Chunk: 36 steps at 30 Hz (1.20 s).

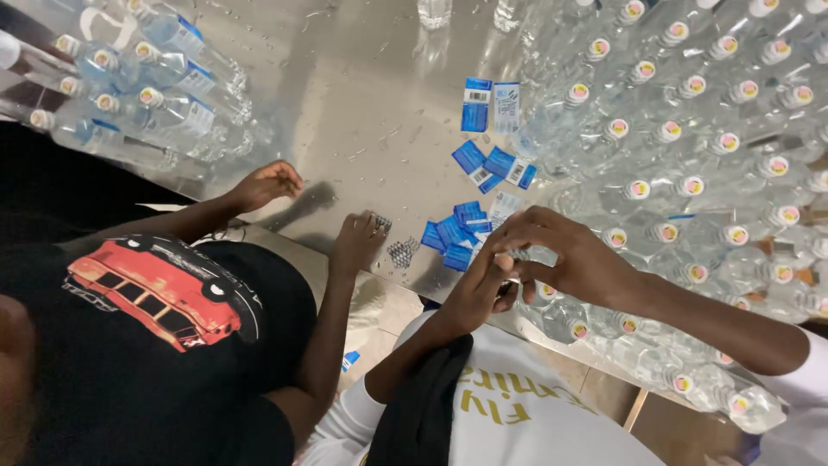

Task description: Applying plastic seals to water bottle caps and using a heat gun to shrink them

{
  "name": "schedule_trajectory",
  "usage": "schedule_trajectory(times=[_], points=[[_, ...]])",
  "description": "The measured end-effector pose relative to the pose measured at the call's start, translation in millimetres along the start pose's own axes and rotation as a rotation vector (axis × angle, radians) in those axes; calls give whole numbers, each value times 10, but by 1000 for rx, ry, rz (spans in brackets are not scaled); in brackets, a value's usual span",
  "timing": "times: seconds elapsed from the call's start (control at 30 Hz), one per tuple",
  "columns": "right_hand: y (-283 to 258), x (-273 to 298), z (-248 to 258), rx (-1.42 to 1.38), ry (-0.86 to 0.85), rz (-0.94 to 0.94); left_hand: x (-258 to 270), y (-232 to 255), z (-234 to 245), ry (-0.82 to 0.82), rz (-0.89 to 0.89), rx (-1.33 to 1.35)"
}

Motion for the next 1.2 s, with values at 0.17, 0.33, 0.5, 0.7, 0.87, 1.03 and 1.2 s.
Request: schedule_trajectory(times=[0.17, 0.33, 0.5, 0.7, 0.87, 1.03, 1.2], points=[[-101, -148, 19, -193, -15, -126, -11, -90, 78, -90, 20, -55], [354, -133, -2, -275, -48, -258, 2, 121, 68, -61, -16, -118], [638, -411, 111, -319, -164, -301, -46, 164, 230, 13, -27, -108], [1697, -1220, 1395, 245, 17, -242, -16, 199, 552, 226, 93, 26], [2630, -1628, 2149, 284, 276, 287, 51, 281, 670, 338, 85, -36], [3289, -1609, 2216, 442, 243, 132, 38, 215, 710, 400, 127, -16], [3562, -1479, 2302, 438, 188, 148, 48, 224, 671, 397, 117, -4]])
Point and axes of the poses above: each hand's wrist, its own x-axis away from the middle knuckle, its own z-axis out of the back of the hand, y = z × x, the point moved 9 cm from there along -x, towards the middle knuckle, and after that the axes turned 13 degrees about z, right-handed, at the moved point
